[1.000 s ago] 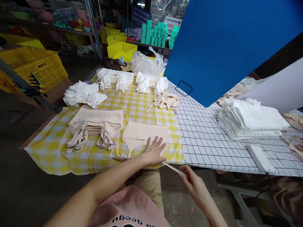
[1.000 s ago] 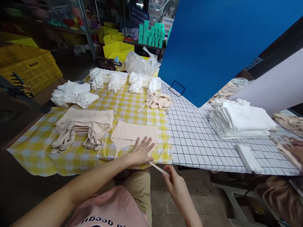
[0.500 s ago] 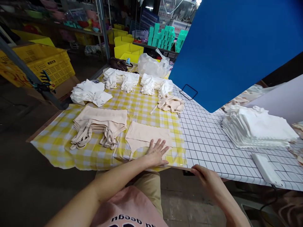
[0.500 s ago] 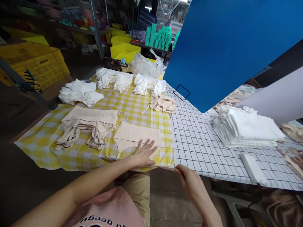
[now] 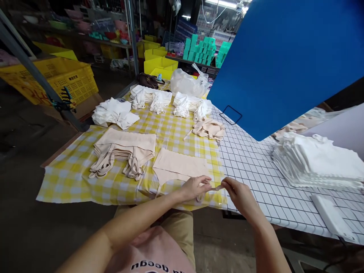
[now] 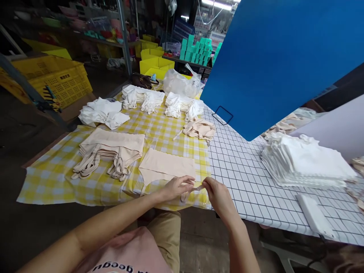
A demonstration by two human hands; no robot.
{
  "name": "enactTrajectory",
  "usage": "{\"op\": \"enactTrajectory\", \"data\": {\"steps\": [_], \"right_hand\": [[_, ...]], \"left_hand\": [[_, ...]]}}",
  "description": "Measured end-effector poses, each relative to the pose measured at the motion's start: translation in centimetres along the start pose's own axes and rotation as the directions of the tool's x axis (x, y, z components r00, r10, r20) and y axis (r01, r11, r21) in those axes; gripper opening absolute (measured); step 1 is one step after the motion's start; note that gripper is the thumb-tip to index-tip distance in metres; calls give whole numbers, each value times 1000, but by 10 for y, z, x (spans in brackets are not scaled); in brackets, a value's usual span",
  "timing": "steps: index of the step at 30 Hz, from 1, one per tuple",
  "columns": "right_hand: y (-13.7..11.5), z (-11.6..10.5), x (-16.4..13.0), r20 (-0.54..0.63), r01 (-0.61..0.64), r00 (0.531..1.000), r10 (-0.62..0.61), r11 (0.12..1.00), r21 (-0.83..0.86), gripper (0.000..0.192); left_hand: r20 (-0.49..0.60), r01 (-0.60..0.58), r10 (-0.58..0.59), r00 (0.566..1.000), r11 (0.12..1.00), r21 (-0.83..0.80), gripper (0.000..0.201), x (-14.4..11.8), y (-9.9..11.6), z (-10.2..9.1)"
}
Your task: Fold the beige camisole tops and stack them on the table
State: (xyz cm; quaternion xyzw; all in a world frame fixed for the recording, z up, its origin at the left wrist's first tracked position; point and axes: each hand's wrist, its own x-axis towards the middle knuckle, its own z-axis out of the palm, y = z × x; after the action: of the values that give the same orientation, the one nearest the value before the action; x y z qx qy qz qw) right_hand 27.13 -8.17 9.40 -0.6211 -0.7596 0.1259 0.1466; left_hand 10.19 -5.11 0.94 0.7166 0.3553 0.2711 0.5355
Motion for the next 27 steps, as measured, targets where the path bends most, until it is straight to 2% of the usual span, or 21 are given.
{"op": "enactTrajectory", "data": {"steps": [2, 4, 6, 8, 9, 11, 13, 15, 17, 19, 21, 22, 23, 25, 26, 27], "right_hand": [[-1, 7, 4, 26, 27, 999, -27, 999, 28, 29], [2, 14, 10, 64, 33, 997, -38, 997, 76, 29], [10, 23, 18, 56, 16, 998, -23, 993, 118, 31], [21, 36, 30, -46, -43, 998, 48, 994, 99, 33], [27, 45, 36, -112, -75, 990, 83, 995, 73, 36], [38, 63, 48, -178, -69, 981, 71, 997, 22, 43], [49, 79, 60, -123, 22, 992, -21, 1000, 6, 46], [65, 86, 69, -73, 31, 997, -31, 1000, 5, 45], [85, 82, 77, -138, -107, 985, 105, 994, -9, 46], [103, 71, 83, -263, -281, 927, 268, 960, -12, 52], [111, 63, 84, -321, -358, 885, 337, 934, -8, 57], [110, 62, 83, -314, -336, 895, 316, 942, -12, 58], [107, 64, 80, -282, -266, 926, 250, 964, -19, 57], [95, 73, 75, -159, -35, 987, 31, 999, -24, 50], [89, 79, 73, -85, 73, 994, -74, 997, -14, 47], [85, 84, 72, -33, 128, 991, -128, 992, -3, 44]], "left_hand": [[98, 21, -8, 995, 992, -126, 42, 0, 8, 1], [130, 61, -46, 990, 992, -114, 41, 1, 12, 4], [55, 69, -70, 996, 998, 8, 40, 4, 11, 5], [-58, 17, -6, 998, 981, 196, 35, 7, 5, 3], [-80, -15, 40, 996, 957, 291, 32, 9, 1, 1], [-22, -57, 73, 997, 907, 417, 27, 13, -10, -3], [71, -70, 42, 997, 882, 466, 27, 14, -21, -6], [108, -66, 15, 994, 870, 488, 28, 14, -29, -7], [103, -52, -1, 995, 860, 507, 29, 13, -32, -7], [105, -28, -30, 994, 858, 512, 30, 13, -31, -6], [111, -18, -45, 993, 861, 508, 30, 13, -28, -6], [112, -16, -48, 993, 862, 507, 31, 14, -27, -6], [113, -15, -50, 992, 861, 508, 31, 14, -26, -6], [120, -18, -50, 992, 858, 513, 31, 14, -26, -6], [122, -20, -50, 991, 856, 516, 31, 14, -26, -6], [123, -22, -49, 991, 854, 520, 30, 14, -26, -6]]}}
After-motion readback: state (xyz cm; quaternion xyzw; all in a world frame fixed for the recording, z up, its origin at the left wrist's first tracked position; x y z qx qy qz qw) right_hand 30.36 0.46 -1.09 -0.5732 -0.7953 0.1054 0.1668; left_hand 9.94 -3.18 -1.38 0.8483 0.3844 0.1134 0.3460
